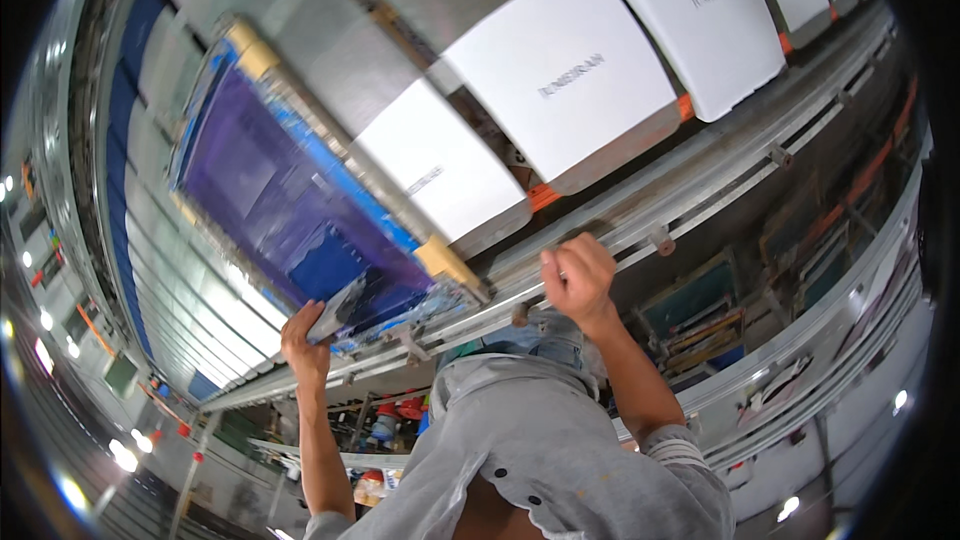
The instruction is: The person walks to a conveyor line and uses a squeegee to pull purple ink across a screen printing frame, imprinting the word 'JUMEIRAH' onto white paper sheets. The person repeats this process on several sheets, lifting the screen to reveal the printed text and moving to the next sheet.
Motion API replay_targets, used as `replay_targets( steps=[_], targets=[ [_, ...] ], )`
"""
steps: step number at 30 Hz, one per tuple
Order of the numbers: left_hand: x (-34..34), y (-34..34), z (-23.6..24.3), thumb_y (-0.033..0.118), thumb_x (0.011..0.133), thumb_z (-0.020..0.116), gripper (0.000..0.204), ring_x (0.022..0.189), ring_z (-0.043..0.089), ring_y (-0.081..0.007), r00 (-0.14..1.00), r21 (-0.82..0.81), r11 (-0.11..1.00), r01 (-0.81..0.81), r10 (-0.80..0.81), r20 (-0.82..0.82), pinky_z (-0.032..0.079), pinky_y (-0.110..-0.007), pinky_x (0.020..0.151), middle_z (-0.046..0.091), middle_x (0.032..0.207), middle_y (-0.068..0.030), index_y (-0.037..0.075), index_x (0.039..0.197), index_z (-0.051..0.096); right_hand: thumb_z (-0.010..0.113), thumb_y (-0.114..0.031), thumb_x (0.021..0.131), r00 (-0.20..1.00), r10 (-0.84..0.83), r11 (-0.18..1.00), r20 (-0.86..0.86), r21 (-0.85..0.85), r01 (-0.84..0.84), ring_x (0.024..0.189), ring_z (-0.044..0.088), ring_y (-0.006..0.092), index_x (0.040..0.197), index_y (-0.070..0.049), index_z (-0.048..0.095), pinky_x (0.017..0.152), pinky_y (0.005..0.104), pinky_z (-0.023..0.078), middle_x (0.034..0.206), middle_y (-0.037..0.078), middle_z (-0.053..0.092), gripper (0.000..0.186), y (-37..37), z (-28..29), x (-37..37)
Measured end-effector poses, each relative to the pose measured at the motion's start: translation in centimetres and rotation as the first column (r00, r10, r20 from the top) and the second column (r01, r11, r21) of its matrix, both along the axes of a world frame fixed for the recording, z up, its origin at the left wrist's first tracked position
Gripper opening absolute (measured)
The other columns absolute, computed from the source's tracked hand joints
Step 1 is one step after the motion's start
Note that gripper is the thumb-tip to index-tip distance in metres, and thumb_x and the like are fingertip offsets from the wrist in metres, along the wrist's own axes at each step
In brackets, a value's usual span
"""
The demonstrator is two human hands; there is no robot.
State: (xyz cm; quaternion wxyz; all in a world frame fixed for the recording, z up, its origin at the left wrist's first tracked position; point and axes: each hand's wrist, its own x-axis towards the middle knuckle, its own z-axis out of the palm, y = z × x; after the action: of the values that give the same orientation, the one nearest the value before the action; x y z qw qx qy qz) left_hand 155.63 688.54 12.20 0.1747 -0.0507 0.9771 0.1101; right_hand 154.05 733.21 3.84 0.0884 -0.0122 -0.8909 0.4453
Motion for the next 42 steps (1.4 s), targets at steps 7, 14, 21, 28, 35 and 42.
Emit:
replay_targets(
  steps=[7, 14, 21, 28, 35, 42],
  targets=[
    [4.5, 3.2, -1.4, -0.011, 0.059, 0.062, 0.060, 0.105, 0.071, -0.0281, 0.958, 0.078, 0.997, 0.002, 0.020, -0.286, 0.049, -0.041, 0.094, 0.076, 0.115, -0.0098, 0.008, 0.113, 0.076, 0.073, -0.006, 0.091, 0.977, -0.168, 0.980, 0.131, -0.082, 0.180, 0.082, 0.063, 0.0319, 0.099, 0.001, 0.070, 0.071, 0.0406, 0.051, 0.093, 0.014, 0.065, 0.011, -4.3, 1.7, -0.7],
    [-6.2, -0.7, -0.2, 0.008, 0.073, 0.068, 0.025, 0.073, 0.070, -0.0354, 0.989, 0.040, 0.998, -0.049, 0.054, -0.135, 0.052, -0.047, 0.077, 0.072, 0.074, -0.0158, 0.017, 0.092, 0.083, 0.085, -0.023, 0.075, 0.620, 0.784, 0.594, -0.003, 0.291, -0.750, 0.114, 0.059, 0.0282, 0.118, -0.006, 0.071, 0.098, 0.0434, 0.046, 0.111, 0.010, 0.069, 0.048, -23.0, 10.7, -12.7],
    [-8.7, -1.9, -1.9, 0.002, 0.072, 0.066, 0.034, 0.077, 0.071, -0.0306, 0.967, 0.089, 0.996, 0.024, 0.000, -0.255, 0.042, -0.043, 0.075, 0.075, 0.083, -0.0122, 0.015, 0.098, 0.082, 0.075, -0.009, 0.077, 0.580, 0.798, 0.453, 0.161, 0.474, -0.755, 0.104, 0.060, 0.0278, 0.100, -0.006, 0.069, 0.092, 0.0441, 0.045, 0.101, 0.007, 0.066, 0.024, -26.7, 5.4, -15.1],
    [0.5, 1.4, -1.7, 0.002, 0.068, 0.067, 0.026, 0.077, 0.071, -0.0260, 0.965, 0.192, 0.981, 0.005, 0.046, -0.258, 0.036, -0.043, 0.075, 0.075, 0.084, -0.0083, 0.012, 0.089, 0.079, 0.078, -0.024, 0.080, 0.590, 0.792, 0.496, 0.156, 0.400, -0.771, 0.105, 0.059, 0.0255, 0.096, -0.005, 0.069, 0.093, 0.0433, 0.045, 0.098, 0.009, 0.066, 0.027, -23.5, 6.0, -5.0],
    [-7.1, -1.6, -1.1, 0.000, 0.071, 0.067, 0.034, 0.074, 0.071, -0.0286, 0.987, 0.052, 0.998, -0.038, 0.045, -0.153, 0.040, -0.041, 0.080, 0.077, 0.086, -0.0109, 0.016, 0.097, 0.083, 0.078, -0.041, 0.089, 0.934, 0.352, 0.874, 0.059, 0.336, -0.351, 0.112, 0.057, 0.0358, 0.122, 0.002, 0.067, 0.095, 0.0479, 0.049, 0.112, 0.016, 0.065, 0.055, -20.5, 5.6, -13.7],
    [0.4, 1.8, -2.4, -0.005, 0.074, 0.062, 0.038, 0.099, 0.072, -0.0238, 0.895, 0.117, 0.992, -0.043, 0.090, -0.437, 0.039, -0.043, 0.080, 0.077, 0.107, -0.0071, 0.011, 0.106, 0.076, 0.078, -0.035, 0.088, 0.990, 0.131, 0.854, 0.043, 0.502, -0.135, 0.108, 0.058, 0.0402, 0.133, 0.008, 0.058, 0.095, 0.0477, 0.049, 0.116, 0.021, 0.057, 0.066, -20.1, -1.8, -13.9]
  ],
)
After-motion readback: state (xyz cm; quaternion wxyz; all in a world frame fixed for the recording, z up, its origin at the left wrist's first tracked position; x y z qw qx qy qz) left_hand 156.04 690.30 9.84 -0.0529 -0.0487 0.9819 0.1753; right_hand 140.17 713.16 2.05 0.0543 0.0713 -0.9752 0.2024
